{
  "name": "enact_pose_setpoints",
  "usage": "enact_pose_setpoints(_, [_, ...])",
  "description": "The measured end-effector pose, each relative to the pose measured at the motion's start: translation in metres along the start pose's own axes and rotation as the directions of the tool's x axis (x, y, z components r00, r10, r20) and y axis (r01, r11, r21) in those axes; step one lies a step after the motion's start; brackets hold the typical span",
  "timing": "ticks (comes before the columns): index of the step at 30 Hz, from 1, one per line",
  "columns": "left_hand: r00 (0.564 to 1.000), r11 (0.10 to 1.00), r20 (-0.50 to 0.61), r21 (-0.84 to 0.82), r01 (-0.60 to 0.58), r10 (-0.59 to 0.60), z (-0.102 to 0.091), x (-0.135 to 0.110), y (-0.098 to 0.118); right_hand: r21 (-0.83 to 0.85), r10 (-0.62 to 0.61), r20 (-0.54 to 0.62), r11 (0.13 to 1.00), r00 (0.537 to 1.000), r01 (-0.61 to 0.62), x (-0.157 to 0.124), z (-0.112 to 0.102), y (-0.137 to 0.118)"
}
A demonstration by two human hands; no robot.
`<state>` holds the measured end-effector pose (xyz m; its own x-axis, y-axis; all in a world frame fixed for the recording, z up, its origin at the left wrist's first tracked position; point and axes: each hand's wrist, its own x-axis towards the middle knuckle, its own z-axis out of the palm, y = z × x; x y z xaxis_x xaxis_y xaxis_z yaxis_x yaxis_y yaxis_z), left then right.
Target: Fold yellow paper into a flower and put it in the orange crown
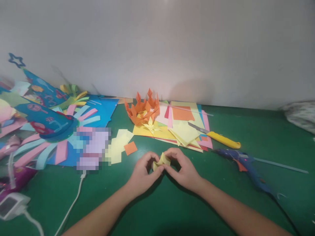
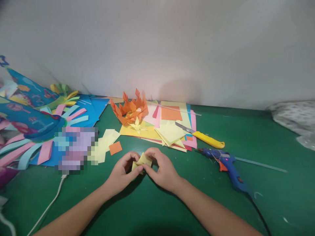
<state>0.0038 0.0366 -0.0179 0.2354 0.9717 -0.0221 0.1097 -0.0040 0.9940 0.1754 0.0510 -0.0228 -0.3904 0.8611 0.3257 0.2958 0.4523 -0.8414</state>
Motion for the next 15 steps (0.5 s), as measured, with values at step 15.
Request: enact_pose_setpoints(15, [0.984,0.967,-0.141,-0.242,0.074,-0.11,0.0,0.0028,0.0038,0.046,0.016,-0.053,0.999,0.998,-0.013,-0.0016,-0.0029,0.0015])
